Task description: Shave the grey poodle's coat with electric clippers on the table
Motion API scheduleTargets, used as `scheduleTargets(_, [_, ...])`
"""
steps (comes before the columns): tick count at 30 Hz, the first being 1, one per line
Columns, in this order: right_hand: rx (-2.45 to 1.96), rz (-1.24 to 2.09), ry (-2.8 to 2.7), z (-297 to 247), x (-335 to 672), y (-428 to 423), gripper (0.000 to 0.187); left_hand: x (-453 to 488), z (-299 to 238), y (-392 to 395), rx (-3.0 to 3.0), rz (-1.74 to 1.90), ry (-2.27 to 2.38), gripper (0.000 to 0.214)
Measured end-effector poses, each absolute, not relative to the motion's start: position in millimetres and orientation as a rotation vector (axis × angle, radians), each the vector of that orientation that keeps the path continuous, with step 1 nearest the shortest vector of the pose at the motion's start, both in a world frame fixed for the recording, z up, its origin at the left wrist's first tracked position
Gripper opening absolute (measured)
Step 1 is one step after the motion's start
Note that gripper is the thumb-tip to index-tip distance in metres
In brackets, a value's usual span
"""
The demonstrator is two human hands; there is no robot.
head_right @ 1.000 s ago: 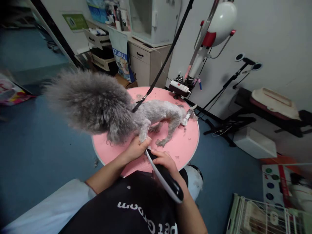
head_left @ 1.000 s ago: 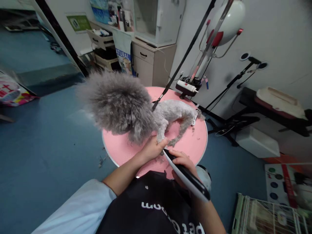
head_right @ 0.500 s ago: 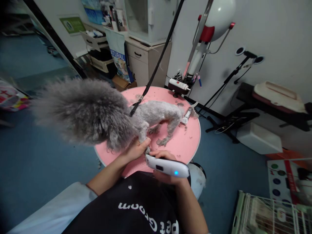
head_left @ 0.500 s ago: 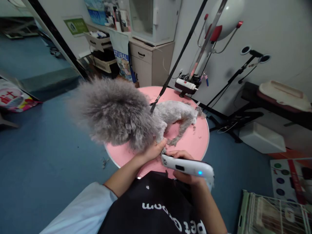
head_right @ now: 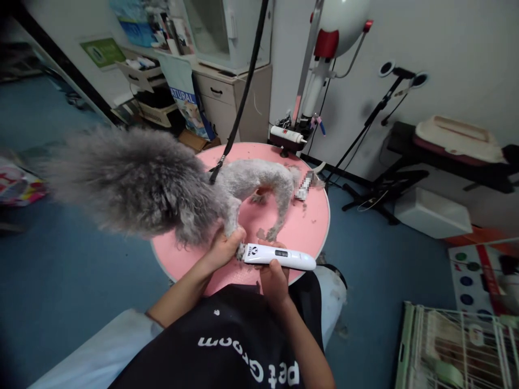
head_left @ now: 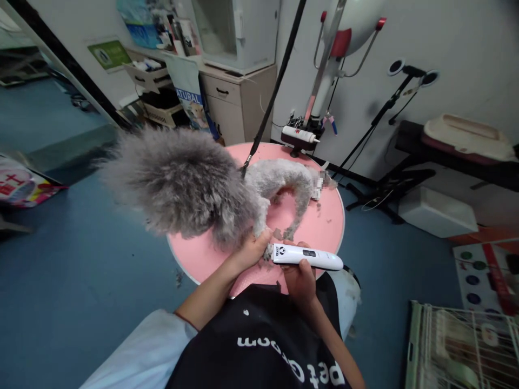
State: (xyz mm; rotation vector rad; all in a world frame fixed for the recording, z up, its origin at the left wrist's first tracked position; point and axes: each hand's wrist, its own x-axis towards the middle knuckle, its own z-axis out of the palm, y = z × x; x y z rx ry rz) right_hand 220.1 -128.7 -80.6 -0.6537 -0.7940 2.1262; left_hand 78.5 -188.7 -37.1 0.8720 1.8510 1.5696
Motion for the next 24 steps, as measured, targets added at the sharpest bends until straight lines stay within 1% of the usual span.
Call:
scheduleTargets(6, [-0.65,2.182,-0.689,-84.9,215.7,-127.6,0.037,79.0,-40.4,-189.0,0.873,1.545,1.837,0.042])
scheduleTargets(13, [-0.588,2.101,-0.823,-71.3,210.2,-134.1,0.046,80.4,-41.2,-191.2,0.915,1.538,1.953,0.038])
scheduleTargets(17, [-0.614,2.069,-0.904,-69.7,211.2,-132.0,0.047,79.0,-41.3,-190.5,0.931,1.495,1.982,0.037])
scheduleTargets(21, [-0.521,2.265,-0.945,-74.6,215.0,-125.3,0.048,67.9,-37.2,-187.4,1.008,1.362,2.07,0.035])
scheduleTargets(24, [-0.515,2.295,-0.888,-81.5,216.3,-119.4,0.046,57.7,-32.1,-184.5,1.092,1.283,2.177,0.028])
